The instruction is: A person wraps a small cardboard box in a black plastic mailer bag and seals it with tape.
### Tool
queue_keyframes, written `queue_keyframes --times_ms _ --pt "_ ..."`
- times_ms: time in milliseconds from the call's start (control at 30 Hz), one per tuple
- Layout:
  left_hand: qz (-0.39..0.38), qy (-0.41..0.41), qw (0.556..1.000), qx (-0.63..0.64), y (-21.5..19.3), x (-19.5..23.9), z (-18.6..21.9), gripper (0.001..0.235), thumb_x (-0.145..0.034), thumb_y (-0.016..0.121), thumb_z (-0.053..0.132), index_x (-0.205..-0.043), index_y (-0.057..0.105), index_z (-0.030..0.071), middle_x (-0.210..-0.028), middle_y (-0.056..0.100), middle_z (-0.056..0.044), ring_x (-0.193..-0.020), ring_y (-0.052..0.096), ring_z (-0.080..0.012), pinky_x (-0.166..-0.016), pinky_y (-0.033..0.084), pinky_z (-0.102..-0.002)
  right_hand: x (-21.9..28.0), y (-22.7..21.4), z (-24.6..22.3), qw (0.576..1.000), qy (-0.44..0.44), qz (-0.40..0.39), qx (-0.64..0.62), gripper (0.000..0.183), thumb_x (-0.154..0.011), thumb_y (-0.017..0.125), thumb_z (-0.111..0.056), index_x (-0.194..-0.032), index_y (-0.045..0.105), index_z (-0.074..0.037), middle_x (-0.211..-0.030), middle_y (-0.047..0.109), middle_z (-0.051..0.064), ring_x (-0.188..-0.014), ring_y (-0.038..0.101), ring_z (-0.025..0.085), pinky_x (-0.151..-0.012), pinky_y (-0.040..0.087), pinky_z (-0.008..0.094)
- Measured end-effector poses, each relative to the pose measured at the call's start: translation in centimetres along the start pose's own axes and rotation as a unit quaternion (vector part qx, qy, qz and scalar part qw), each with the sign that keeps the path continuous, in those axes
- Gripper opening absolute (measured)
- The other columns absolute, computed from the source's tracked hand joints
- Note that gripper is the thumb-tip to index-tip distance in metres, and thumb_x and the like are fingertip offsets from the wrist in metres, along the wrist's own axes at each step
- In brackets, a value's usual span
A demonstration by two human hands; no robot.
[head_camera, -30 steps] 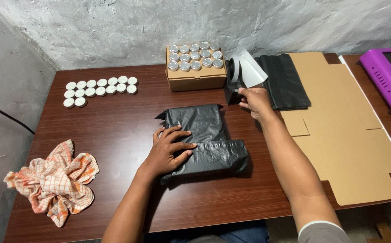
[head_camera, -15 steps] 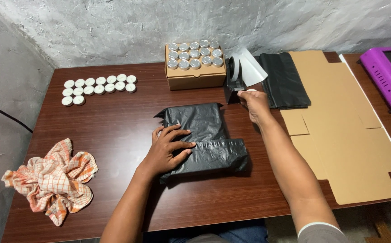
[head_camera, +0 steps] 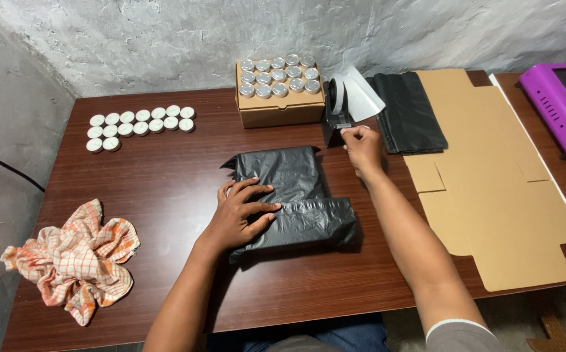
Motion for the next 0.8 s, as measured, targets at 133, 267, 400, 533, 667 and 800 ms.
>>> queue_keyframes --times_ms 133,267,400,533,667,800 --pt "0.003 -0.002 1.0 0.01 -0.2 -0.1 0.2 0.017 -0.091 0.07 0.042 -0.103 0.079 0.034 -0.129 0.068 0.005 -0.136 0.05 -0.0251 -0.112 0.022 -0.055 1.1 -0.6 -1.2 0.998 -0.035 0.028 -0.035 0.013 -0.081 0.075 -0.021 -0.091 0.079 -0.014 -0.068 0.066 0.003 -0.059 0.066 0.009 -0.054 0.053 0.021" --pt "0.004 -0.001 1.0 0.011 -0.3 -0.1 0.2 0.017 -0.091 0.071 0.042 -0.103 0.08 0.034 -0.129 0.069 0.004 -0.136 0.05 -0.0262 -0.112 0.022 -0.056 -2.3 0.7 0.5 0.992 -0.086 0.031 0.083 0.012 -0.083 0.076 -0.03 -0.091 0.08 -0.021 -0.073 0.071 0.004 -0.076 0.072 0.024 -0.062 0.055 0.034" --pt "0.005 -0.002 1.0 0.014 -0.3 -0.1 0.3 0.017 -0.09 0.071 0.042 -0.103 0.08 0.034 -0.129 0.069 0.003 -0.136 0.05 -0.0268 -0.112 0.022 -0.057 -3.8 1.6 0.6 0.979 -0.122 0.04 0.161 0.012 -0.084 0.075 -0.028 -0.09 0.08 -0.018 -0.078 0.075 0.007 -0.086 0.074 0.033 -0.072 0.059 0.042" --pt "0.003 -0.007 1.0 0.02 -0.2 0.0 0.1 0.018 -0.09 0.071 0.042 -0.104 0.08 0.034 -0.129 0.069 0.004 -0.137 0.05 -0.0267 -0.113 0.022 -0.057 -0.7 0.2 -2.2 0.98 -0.112 0.038 0.159 0.013 -0.084 0.073 -0.025 -0.089 0.08 -0.015 -0.077 0.075 0.013 -0.084 0.073 0.038 -0.071 0.059 0.045" --pt "0.008 -0.004 1.0 0.025 -0.3 0.1 0.3 0.017 -0.09 0.071 0.041 -0.103 0.079 0.034 -0.129 0.069 0.004 -0.137 0.05 -0.0264 -0.112 0.022 -0.057 2.9 -1.4 -4.2 0.995 -0.014 0.009 0.094 0.014 -0.078 0.069 -0.025 -0.086 0.079 -0.021 -0.059 0.068 -0.001 -0.059 0.07 0.014 -0.055 0.055 0.028" --pt "0.01 -0.003 1.0 0.024 -0.2 0.1 0.0 0.018 -0.09 0.071 0.043 -0.103 0.079 0.035 -0.129 0.069 0.005 -0.137 0.049 -0.0259 -0.112 0.021 -0.057 0.4 -0.4 -2.9 0.997 -0.015 -0.012 0.079 0.014 -0.079 0.069 -0.017 -0.088 0.079 -0.015 -0.061 0.071 0.005 -0.061 0.072 0.014 -0.057 0.055 0.028"
Point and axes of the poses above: each hand's wrist, its own x-axis away from the middle knuckle, its own y-axis out of the palm, z = x × y, the point moved 10 cm from there along -x, towards the middle knuckle
